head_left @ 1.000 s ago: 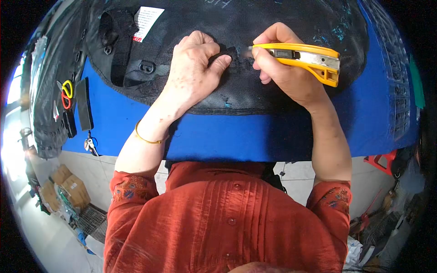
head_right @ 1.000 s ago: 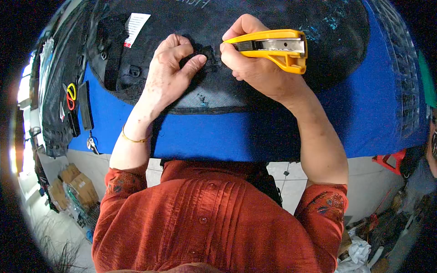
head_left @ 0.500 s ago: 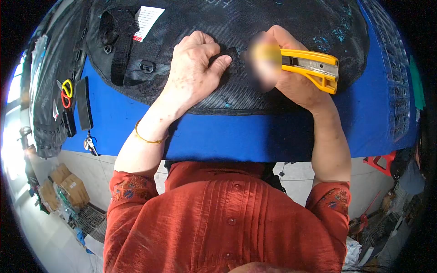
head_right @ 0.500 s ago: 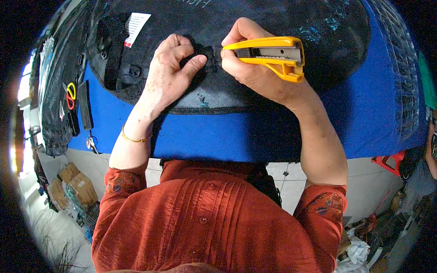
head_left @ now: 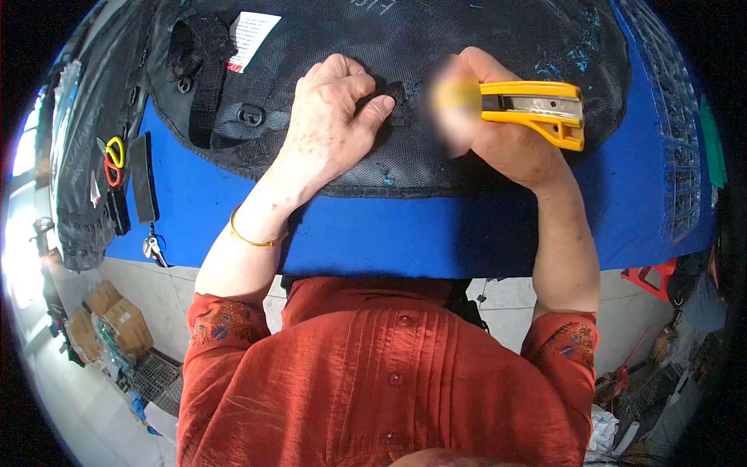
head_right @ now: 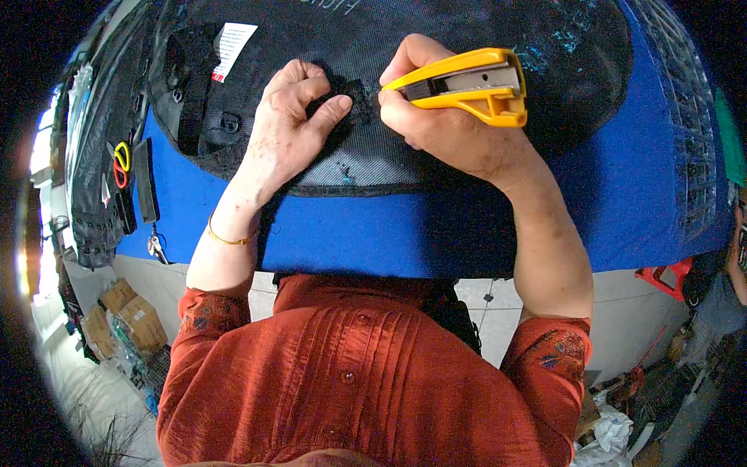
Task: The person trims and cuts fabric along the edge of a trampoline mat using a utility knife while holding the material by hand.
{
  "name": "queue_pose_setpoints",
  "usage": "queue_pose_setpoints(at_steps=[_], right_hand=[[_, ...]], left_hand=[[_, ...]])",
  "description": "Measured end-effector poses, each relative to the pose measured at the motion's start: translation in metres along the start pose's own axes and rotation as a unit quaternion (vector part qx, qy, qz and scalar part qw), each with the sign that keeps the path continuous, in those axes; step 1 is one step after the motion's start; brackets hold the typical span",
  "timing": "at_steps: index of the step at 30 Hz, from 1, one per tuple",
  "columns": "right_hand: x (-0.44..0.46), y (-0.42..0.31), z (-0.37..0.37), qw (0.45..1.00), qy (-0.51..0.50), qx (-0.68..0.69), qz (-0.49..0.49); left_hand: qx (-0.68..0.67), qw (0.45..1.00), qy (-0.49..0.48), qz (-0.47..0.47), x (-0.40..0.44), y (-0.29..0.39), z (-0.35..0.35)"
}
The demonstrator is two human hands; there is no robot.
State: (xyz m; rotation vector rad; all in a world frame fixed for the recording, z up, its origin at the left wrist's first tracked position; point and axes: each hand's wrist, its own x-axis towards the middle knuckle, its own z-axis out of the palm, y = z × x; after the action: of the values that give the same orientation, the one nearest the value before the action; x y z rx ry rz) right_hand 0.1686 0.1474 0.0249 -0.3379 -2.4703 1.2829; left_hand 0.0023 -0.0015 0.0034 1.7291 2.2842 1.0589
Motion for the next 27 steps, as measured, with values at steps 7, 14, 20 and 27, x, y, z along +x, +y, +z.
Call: queue_pose_setpoints(at_steps=[7,14,20,27], right_hand=[[0.001,0.002,0.01,0.982,0.022,0.177,0.061],[0.002,0.002,0.014,0.971,0.062,0.216,0.079],[0.001,0.001,0.014,0.973,0.051,0.209,0.09],[-0.001,0.001,0.007,0.986,0.026,0.141,0.08]], left_hand=[[0.013,1.0,-0.004,0.004,0.0,0.0,0.0],[0.0,1.0,-0.005,0.002,-0.001,-0.001,0.0],[0.002,1.0,0.003,0.009,-0.001,-0.001,0.0],[-0.013,1.0,0.008,0.01,0.0,-0.002,0.001]])
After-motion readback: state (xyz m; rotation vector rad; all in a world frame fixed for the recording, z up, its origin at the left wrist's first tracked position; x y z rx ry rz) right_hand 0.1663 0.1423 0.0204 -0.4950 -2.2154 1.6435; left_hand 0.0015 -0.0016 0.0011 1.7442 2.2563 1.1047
